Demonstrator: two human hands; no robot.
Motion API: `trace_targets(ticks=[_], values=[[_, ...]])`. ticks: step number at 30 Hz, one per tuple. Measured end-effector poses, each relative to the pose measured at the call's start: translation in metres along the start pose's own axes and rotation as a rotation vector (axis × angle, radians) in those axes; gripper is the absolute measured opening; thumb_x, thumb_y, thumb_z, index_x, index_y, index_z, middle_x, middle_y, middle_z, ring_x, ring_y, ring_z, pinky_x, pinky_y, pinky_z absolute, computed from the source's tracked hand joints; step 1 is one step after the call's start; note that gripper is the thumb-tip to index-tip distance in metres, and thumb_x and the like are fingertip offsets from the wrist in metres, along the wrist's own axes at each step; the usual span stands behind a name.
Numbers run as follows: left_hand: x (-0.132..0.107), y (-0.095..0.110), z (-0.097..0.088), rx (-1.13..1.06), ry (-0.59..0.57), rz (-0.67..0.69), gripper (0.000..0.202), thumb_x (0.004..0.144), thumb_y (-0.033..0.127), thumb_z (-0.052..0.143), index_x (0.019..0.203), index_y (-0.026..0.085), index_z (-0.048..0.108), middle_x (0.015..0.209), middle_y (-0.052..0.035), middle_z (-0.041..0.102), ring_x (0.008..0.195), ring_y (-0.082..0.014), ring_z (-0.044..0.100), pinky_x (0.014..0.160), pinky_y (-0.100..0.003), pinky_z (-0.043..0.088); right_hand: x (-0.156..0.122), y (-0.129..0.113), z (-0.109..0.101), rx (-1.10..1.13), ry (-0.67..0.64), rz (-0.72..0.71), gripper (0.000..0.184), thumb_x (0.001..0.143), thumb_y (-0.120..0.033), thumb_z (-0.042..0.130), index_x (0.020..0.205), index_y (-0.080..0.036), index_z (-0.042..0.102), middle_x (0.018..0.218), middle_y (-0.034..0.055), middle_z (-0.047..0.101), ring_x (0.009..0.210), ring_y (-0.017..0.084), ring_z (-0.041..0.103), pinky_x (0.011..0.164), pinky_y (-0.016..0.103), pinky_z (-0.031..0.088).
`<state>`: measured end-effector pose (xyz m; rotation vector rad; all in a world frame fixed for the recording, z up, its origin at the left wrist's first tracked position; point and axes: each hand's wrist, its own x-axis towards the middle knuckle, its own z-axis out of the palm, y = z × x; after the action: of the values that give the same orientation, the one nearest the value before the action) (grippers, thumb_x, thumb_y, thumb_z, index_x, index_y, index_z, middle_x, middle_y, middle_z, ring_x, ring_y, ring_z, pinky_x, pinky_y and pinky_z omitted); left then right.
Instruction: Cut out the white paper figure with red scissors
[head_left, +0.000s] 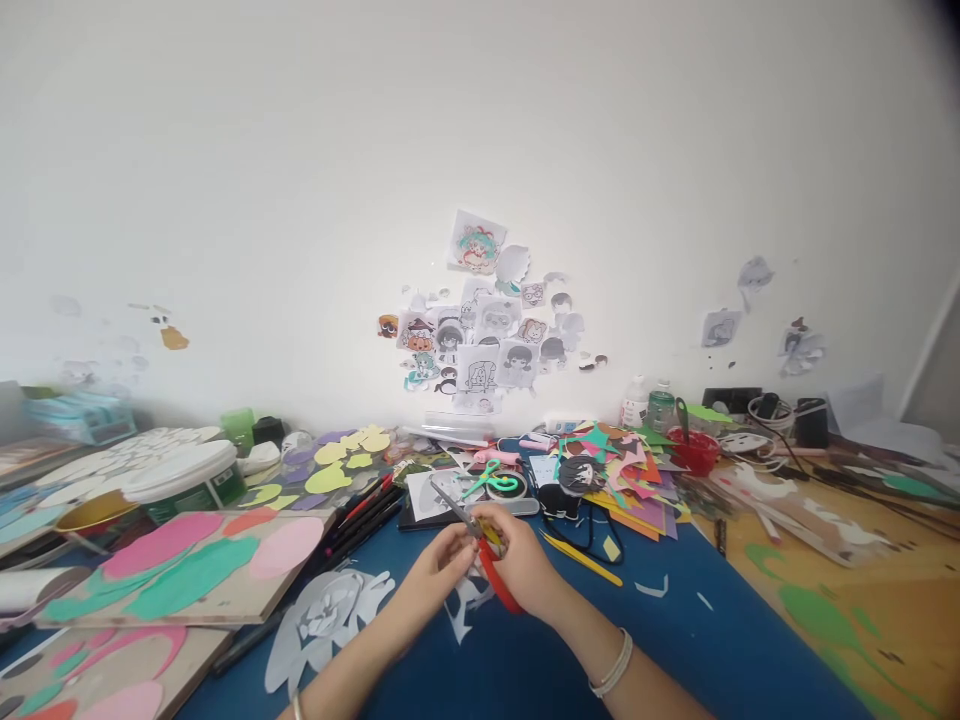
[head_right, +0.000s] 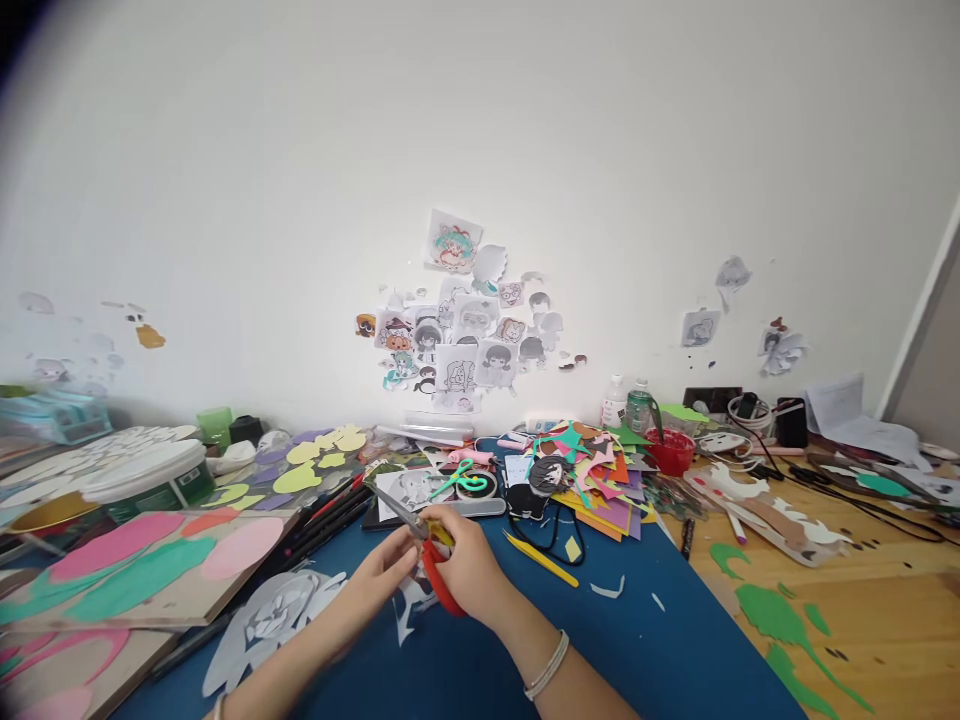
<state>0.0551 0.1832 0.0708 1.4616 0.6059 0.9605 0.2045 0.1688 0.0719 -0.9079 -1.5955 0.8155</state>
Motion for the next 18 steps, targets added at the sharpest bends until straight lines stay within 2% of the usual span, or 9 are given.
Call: trace_targets(ticks=[2, 6, 11, 15, 18], values=[[-0.001, 0.001, 0.000, -0.042, 0.085, -0.016, 0.034, 0.073, 0.043, 0.066, 0.096, 0.018, 0.060, 0.092, -0.0059, 0.063, 0.083, -0.0169, 0.058, 0.074, -0.028, 0.045, 0.002, 0.004, -0.002, 0.002, 0.027, -0.009, 0.040, 0.062, -0.010, 0.058, 0.101, -0.021, 0.059, 0.086, 0.0020, 0.064, 0.075, 0.017, 0.060, 0.067, 0.028, 0.047], [0.005, -0.012, -0.010, -0.119, 0.243, 0.025, 0.037, 0.056, 0.026, 0.078, 0.089, 0.017, 0.062, 0.089, -0.0038, 0.062, 0.084, -0.0154, 0.056, 0.073, -0.024, 0.044, 0.006, 0.008, -0.005, -0.024, 0.097, 0.030, 0.043, 0.062, -0.014, 0.060, 0.104, -0.022, 0.058, 0.086, 0.0030, 0.063, 0.076, 0.018, 0.061, 0.071, 0.031, 0.048], [0.006, -0.025, -0.009, -0.034, 0.265, -0.047, 0.043, 0.055, 0.018, 0.071, 0.097, 0.018, 0.061, 0.085, -0.0013, 0.060, 0.065, -0.0101, 0.053, 0.059, -0.022, 0.042, 0.008, 0.007, -0.008, -0.035, 0.153, 0.139, 0.042, 0.058, -0.010, 0.057, 0.099, -0.021, 0.060, 0.084, 0.0032, 0.065, 0.077, 0.020, 0.062, 0.067, 0.031, 0.049], [0.006, -0.032, -0.003, 0.083, 0.321, -0.072, 0.049, 0.051, 0.014, 0.069, 0.098, 0.017, 0.060, 0.095, -0.0035, 0.061, 0.056, -0.0064, 0.050, 0.055, -0.022, 0.040, 0.011, 0.015, -0.010, -0.024, 0.218, 0.245, 0.046, 0.056, -0.009, 0.058, 0.100, -0.020, 0.061, 0.088, 0.0045, 0.065, 0.080, 0.022, 0.062, 0.065, 0.031, 0.050], [0.007, -0.037, -0.005, 0.102, 0.302, -0.105, 0.041, 0.050, 0.021, 0.073, 0.089, 0.015, 0.059, 0.072, 0.0012, 0.060, 0.053, -0.0083, 0.052, 0.056, -0.023, 0.042, 0.012, 0.023, -0.012, -0.012, 0.243, 0.264, 0.048, 0.055, -0.010, 0.060, 0.102, -0.020, 0.061, 0.088, 0.0049, 0.065, 0.077, 0.021, 0.063, 0.063, 0.031, 0.051]])
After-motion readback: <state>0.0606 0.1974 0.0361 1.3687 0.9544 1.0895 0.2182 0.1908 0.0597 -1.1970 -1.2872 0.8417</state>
